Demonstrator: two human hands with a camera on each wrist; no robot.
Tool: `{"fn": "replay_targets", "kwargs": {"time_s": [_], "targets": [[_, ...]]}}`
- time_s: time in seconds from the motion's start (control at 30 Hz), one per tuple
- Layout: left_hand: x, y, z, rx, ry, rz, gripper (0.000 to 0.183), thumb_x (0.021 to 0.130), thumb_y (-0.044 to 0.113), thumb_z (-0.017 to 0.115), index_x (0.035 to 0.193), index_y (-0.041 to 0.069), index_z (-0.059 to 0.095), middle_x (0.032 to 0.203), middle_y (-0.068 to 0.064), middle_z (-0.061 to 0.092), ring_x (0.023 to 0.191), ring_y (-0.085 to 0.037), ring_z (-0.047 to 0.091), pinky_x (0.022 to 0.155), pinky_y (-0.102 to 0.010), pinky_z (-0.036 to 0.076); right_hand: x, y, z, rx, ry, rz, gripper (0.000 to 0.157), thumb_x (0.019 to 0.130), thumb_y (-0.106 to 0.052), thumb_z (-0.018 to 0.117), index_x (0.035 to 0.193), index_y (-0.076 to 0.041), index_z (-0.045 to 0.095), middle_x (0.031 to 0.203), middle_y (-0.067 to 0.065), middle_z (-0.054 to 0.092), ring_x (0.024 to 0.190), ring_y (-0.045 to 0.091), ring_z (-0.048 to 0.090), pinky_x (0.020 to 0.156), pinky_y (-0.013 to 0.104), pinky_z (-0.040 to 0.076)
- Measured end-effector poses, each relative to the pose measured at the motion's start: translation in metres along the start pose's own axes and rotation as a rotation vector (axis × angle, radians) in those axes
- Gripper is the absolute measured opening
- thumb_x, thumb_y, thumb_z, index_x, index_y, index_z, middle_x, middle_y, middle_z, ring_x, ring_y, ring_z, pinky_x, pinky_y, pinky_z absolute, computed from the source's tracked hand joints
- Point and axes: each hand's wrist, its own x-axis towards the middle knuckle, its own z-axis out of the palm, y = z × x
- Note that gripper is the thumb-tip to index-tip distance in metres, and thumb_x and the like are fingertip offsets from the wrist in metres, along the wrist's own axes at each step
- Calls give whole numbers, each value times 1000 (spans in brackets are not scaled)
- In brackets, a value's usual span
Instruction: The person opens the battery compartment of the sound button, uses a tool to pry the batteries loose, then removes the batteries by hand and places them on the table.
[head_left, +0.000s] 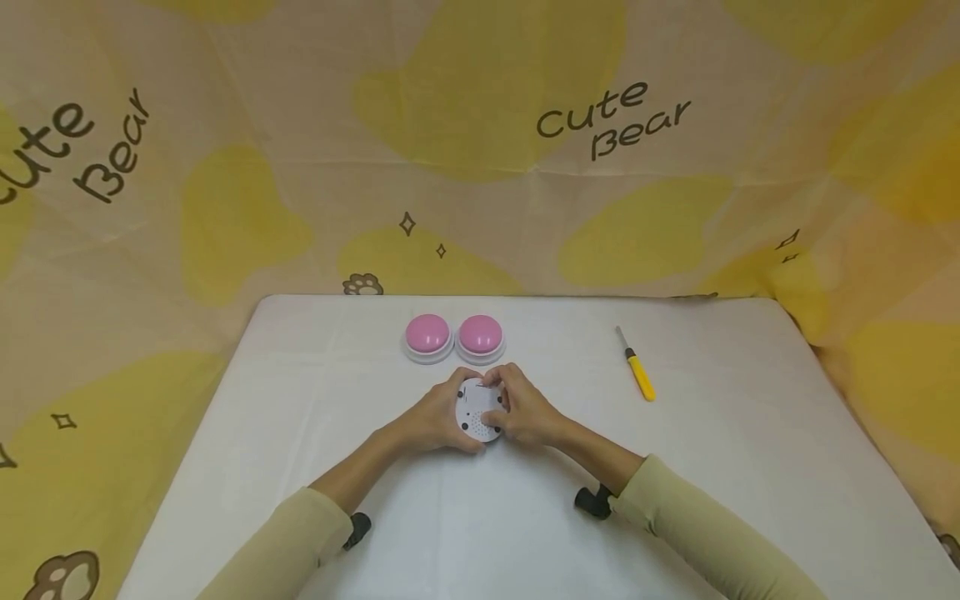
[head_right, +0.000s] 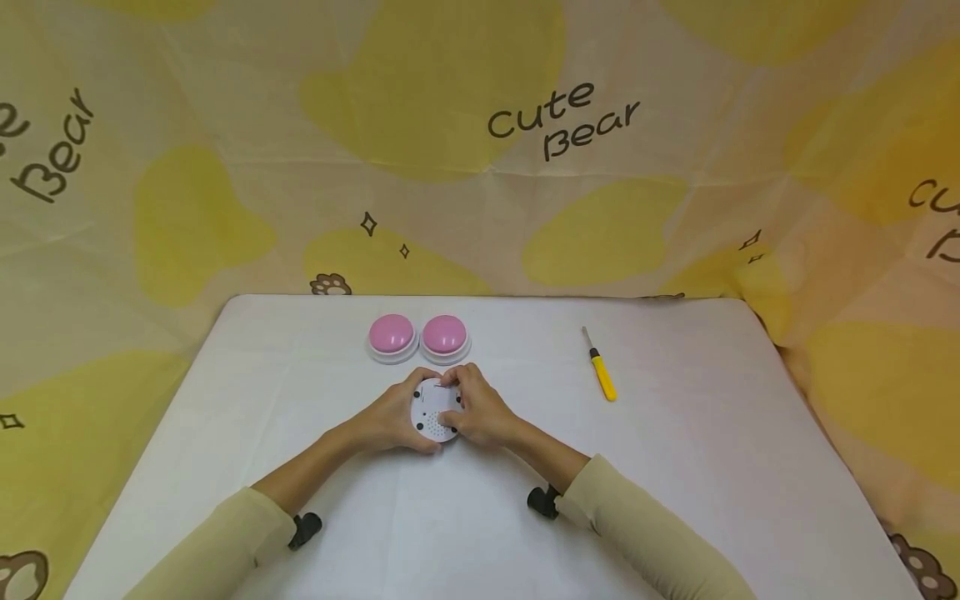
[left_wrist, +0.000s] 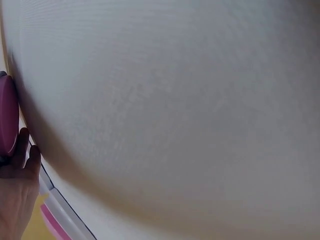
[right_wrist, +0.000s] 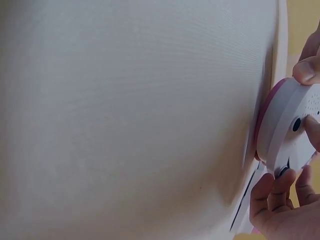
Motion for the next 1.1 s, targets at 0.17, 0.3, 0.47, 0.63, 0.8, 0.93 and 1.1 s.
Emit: {"fn": "replay_targets", "kwargs": {"time_s": [0.17, 0.3, 0.47, 0.63, 0.8, 0.93, 1.1], "targets": [[-1, -1, -1, -7, 1, 7, 92, 63, 15, 93, 136, 11, 37, 116, -5, 60, 97, -16, 58, 84, -32, 48, -1, 0, 1, -3, 13, -2, 45, 86, -1, 73, 123, -3, 47, 110, 10, 44, 88, 22, 45, 73, 26, 39], [0, -2, 0, -3, -1, 9, 92, 63, 14, 93, 136, 12, 37, 115, -4, 60, 96, -16, 58, 84, -31, 48, -1, 1, 1, -14, 30, -28, 45, 85, 0, 74, 120, -4, 47, 111, 10, 46, 90, 23, 46, 74, 27, 40], [-1, -3, 0, -11, 0, 13, 92, 63, 15, 93, 136, 12, 37, 116, -4, 60, 98, -17, 58, 85, -31, 48, -1, 1, 0, -10, 39, -46, 45, 82, 0, 76, 117, -5, 48, 110, 9, 50, 90, 22, 49, 75, 28, 43], [0, -3, 0, -16, 1, 6, 93, 62, 15, 93, 136, 11, 37, 115, -4, 60, 98, -17, 58, 85, -32, 48, 0, 3, -1, -1, 39, -45, 44, 81, -1, 78, 113, -7, 49, 103, 5, 54, 89, 19, 51, 75, 28, 44], [0, -2, -1, -30, -6, 3, 92, 62, 14, 93, 136, 12, 37, 116, -3, 60, 98, -16, 59, 86, -32, 49, 0, 4, -3, -3, 48, -78, 36, 85, -1, 72, 112, -8, 50, 101, 4, 59, 90, 19, 54, 78, 31, 46], [0, -3, -1, -39, -7, 5, 92, 62, 13, 93, 135, 13, 37, 116, -2, 61, 99, -15, 60, 88, -32, 49, 0, 4, -5, 10, 64, -109, 24, 88, 5, 58, 110, -5, 52, 102, 7, 62, 93, 20, 56, 82, 34, 47], [1, -4, -1, -43, -7, 0, 92, 62, 12, 93, 135, 12, 37, 117, -3, 61, 99, -16, 59, 90, -33, 47, 1, 4, -6, 6, 81, -116, 21, 90, 8, 53, 107, -5, 54, 103, 7, 64, 95, 21, 58, 82, 35, 46]]}}
